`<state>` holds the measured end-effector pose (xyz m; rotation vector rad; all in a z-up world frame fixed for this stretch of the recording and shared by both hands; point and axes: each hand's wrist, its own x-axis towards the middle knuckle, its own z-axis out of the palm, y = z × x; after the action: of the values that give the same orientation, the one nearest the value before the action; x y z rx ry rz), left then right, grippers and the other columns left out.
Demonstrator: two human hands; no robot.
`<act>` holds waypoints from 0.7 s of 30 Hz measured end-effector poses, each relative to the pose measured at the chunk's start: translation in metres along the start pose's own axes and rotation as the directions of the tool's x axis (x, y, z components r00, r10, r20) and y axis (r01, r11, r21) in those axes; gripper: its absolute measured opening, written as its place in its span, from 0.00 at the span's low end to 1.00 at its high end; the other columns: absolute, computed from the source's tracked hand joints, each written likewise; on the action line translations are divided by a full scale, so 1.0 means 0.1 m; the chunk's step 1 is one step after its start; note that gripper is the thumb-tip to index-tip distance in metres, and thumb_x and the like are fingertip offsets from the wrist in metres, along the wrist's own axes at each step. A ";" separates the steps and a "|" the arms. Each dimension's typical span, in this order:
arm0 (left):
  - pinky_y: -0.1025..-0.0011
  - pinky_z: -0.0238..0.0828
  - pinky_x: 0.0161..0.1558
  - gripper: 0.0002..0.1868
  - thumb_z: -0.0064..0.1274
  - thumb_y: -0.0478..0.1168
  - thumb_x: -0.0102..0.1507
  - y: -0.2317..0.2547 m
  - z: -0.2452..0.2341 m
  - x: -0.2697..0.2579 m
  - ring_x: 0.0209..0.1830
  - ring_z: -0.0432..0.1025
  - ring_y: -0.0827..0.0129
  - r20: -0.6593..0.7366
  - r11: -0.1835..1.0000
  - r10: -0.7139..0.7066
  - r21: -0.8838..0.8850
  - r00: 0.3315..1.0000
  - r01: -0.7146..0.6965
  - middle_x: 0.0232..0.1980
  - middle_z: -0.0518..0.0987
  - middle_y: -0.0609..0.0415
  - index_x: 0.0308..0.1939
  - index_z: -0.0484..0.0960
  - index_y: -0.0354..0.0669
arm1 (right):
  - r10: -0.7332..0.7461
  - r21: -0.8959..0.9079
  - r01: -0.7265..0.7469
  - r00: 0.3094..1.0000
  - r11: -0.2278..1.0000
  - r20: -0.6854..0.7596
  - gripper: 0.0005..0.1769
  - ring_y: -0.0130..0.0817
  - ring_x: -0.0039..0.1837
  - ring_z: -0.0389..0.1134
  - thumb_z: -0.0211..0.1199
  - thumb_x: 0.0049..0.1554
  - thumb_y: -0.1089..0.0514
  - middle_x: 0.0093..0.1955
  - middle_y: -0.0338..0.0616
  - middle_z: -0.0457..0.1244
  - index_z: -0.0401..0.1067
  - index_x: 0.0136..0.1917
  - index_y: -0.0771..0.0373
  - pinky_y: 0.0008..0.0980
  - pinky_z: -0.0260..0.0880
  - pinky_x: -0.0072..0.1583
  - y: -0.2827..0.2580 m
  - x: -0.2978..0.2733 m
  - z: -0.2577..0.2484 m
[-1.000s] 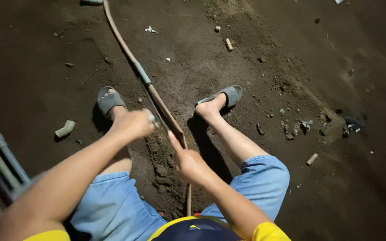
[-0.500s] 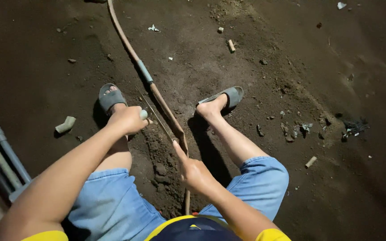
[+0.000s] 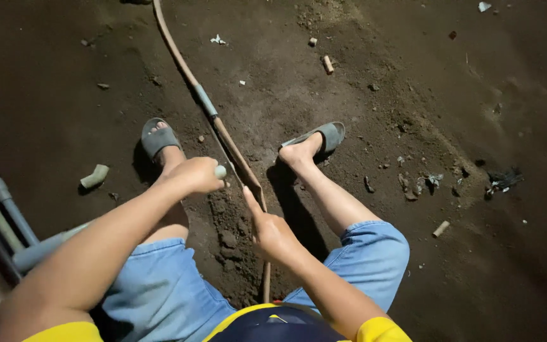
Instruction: Cutting a PVC pipe using a handheld hacksaw blade while sitting on the ground.
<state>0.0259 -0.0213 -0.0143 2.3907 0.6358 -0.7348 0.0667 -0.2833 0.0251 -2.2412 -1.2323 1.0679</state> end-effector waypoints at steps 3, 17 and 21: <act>0.40 0.73 0.62 0.34 0.57 0.56 0.66 -0.07 -0.13 0.00 0.66 0.77 0.41 -0.043 0.999 -0.029 -0.034 0.999 0.027 0.61 0.83 0.32 0.67 0.80 0.32 | 0.004 0.003 -0.004 1.000 1.000 -0.005 0.57 0.65 0.43 0.73 0.52 0.58 0.73 0.43 0.68 0.70 0.29 0.91 0.53 0.54 0.70 0.47 0.00 -0.04 -0.02; 0.41 0.72 0.62 0.35 0.57 0.55 0.64 -0.13 -0.16 -0.04 0.68 0.75 0.41 -0.059 0.984 -0.110 -0.148 0.992 0.100 0.65 0.81 0.32 0.68 0.79 0.32 | -0.002 0.019 0.003 0.999 1.000 -0.038 0.55 0.60 0.40 0.71 0.50 0.58 0.74 0.42 0.66 0.70 0.32 0.91 0.51 0.49 0.70 0.44 0.11 -0.17 0.05; 0.44 0.73 0.64 0.34 0.57 0.54 0.66 -0.03 -0.08 -0.09 0.67 0.76 0.42 -0.048 0.994 -0.037 -0.101 0.998 0.032 0.64 0.82 0.33 0.69 0.79 0.33 | -0.011 0.061 0.014 0.999 0.998 -0.050 0.54 0.61 0.38 0.70 0.49 0.59 0.73 0.42 0.69 0.69 0.33 0.91 0.53 0.52 0.65 0.41 0.08 -0.14 0.04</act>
<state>0.0205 -0.0165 -0.0037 2.3177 0.7194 -0.6437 0.0635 -0.3002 0.0236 -2.1979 -1.1754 1.0248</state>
